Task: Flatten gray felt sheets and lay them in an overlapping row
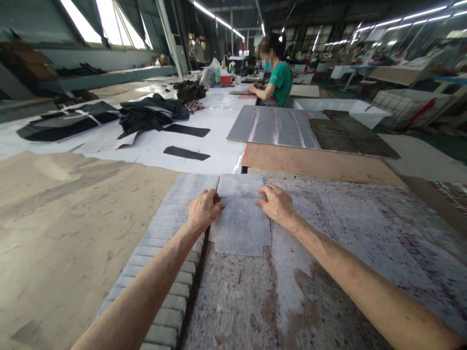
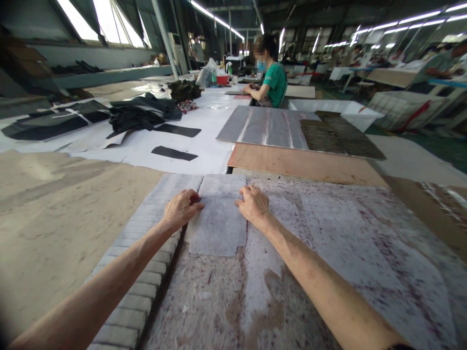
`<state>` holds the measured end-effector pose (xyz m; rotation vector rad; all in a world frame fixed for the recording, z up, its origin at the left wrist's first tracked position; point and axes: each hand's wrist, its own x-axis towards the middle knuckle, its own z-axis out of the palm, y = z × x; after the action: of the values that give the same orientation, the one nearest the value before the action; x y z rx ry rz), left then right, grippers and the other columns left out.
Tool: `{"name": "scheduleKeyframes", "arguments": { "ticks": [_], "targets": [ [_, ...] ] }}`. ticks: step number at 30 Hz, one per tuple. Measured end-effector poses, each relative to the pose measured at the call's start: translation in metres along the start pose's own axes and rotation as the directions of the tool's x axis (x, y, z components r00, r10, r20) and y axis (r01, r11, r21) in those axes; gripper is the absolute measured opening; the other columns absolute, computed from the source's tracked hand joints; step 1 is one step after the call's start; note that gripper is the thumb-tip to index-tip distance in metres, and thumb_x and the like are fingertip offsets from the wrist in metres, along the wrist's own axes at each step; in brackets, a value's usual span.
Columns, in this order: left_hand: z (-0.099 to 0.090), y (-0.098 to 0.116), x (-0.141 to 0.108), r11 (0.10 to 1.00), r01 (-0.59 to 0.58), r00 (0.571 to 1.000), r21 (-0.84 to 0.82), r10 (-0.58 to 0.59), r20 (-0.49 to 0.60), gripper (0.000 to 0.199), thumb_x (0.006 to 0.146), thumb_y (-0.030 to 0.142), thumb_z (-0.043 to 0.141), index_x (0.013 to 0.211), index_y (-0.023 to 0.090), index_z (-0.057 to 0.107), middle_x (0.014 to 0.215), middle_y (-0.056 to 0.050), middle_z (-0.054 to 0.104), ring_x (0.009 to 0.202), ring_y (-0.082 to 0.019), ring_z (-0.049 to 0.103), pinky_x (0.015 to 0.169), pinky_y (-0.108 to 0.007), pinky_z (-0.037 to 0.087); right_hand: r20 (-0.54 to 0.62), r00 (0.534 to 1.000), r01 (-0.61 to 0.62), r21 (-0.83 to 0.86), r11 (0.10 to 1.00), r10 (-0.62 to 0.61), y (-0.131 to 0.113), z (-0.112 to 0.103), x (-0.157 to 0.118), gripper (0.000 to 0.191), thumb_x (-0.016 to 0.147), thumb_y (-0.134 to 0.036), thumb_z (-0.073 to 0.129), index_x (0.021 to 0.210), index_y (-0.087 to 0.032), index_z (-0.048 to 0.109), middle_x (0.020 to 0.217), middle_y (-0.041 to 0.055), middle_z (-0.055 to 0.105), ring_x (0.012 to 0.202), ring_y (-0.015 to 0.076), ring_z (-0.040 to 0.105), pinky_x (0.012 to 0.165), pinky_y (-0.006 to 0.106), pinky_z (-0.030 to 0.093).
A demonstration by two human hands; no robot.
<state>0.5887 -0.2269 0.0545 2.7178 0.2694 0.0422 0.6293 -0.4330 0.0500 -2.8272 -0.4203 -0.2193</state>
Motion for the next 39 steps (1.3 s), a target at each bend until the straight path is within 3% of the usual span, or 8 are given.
{"name": "scheduleKeyframes", "arguments": {
  "ticks": [4, 8, 13, 19, 30, 39],
  "targets": [
    [-0.003, 0.000, 0.003, 0.997, 0.075, 0.997, -0.028, -0.074, 0.037, 0.019, 0.072, 0.034, 0.058, 0.086, 0.022, 0.062, 0.094, -0.004, 0.065, 0.090, -0.023, 0.059, 0.068, -0.030, 0.043, -0.030, 0.999, -0.021, 0.014, 1.000, 0.021, -0.002, -0.001, -0.004, 0.023, 0.075, -0.023, 0.064, 0.097, -0.019, 0.062, 0.104, 0.0075, 0.060, 0.102, 0.0210, 0.051, 0.080, 0.029, 0.039],
    [-0.006, -0.001, 0.010, 0.987, 0.145, 0.985, -0.062, -0.139, 0.103, 0.020, 0.066, 0.035, 0.062, 0.082, 0.023, 0.062, 0.082, -0.002, 0.066, 0.083, -0.022, 0.060, 0.062, -0.029, 0.041, 0.050, 0.998, -0.030, 0.059, 0.998, 0.027, -0.003, -0.002, -0.003, 0.017, 0.074, -0.024, 0.064, 0.091, -0.022, 0.063, 0.095, 0.0015, 0.064, 0.093, 0.0161, 0.056, 0.077, 0.025, 0.039],
    [-0.007, -0.003, 0.017, 0.977, 0.194, 0.971, -0.083, -0.180, 0.156, 0.017, 0.060, 0.035, 0.065, 0.070, 0.022, 0.061, 0.072, 0.000, 0.064, 0.077, -0.022, 0.060, 0.058, -0.028, 0.038, 0.144, 0.975, -0.177, 0.054, 0.983, 0.168, -0.004, -0.008, 0.006, 0.017, 0.067, -0.033, 0.069, 0.079, -0.023, 0.066, 0.080, -0.0005, 0.067, 0.077, 0.0164, 0.059, 0.063, 0.024, 0.038],
    [-0.006, -0.006, 0.017, 0.976, 0.195, 0.972, -0.099, -0.179, 0.150, 0.018, 0.069, 0.039, 0.052, 0.070, 0.023, 0.061, 0.068, 0.000, 0.060, 0.078, -0.021, 0.059, 0.060, -0.029, 0.038, 0.256, 0.922, -0.321, 0.089, 0.943, 0.290, -0.001, -0.012, 0.009, 0.012, 0.070, -0.031, 0.063, 0.074, -0.021, 0.069, 0.068, -0.0009, 0.065, 0.067, 0.0144, 0.059, 0.053, 0.022, 0.035],
    [-0.009, -0.006, 0.028, 0.983, 0.184, 0.954, -0.022, -0.173, 0.245, 0.016, 0.065, 0.031, 0.051, 0.071, 0.022, 0.063, 0.075, -0.002, 0.061, 0.085, -0.024, 0.058, 0.067, -0.032, 0.043, 0.332, 0.894, -0.354, 0.107, 0.929, 0.302, 0.003, -0.013, 0.020, 0.011, 0.064, -0.024, 0.068, 0.072, -0.017, 0.071, 0.066, 0.0014, 0.066, 0.064, 0.0150, 0.059, 0.051, 0.021, 0.036],
    [-0.010, -0.004, 0.025, 0.988, 0.151, 0.959, 0.038, -0.155, 0.236, 0.017, 0.067, 0.029, 0.050, 0.073, 0.022, 0.064, 0.080, -0.003, 0.065, 0.087, -0.024, 0.059, 0.068, -0.031, 0.043, 0.328, 0.902, -0.342, 0.142, 0.929, 0.281, 0.006, -0.009, 0.019, 0.010, 0.062, -0.022, 0.068, 0.069, -0.017, 0.071, 0.067, 0.0011, 0.066, 0.066, 0.0142, 0.060, 0.056, 0.019, 0.041]
  ]
}}
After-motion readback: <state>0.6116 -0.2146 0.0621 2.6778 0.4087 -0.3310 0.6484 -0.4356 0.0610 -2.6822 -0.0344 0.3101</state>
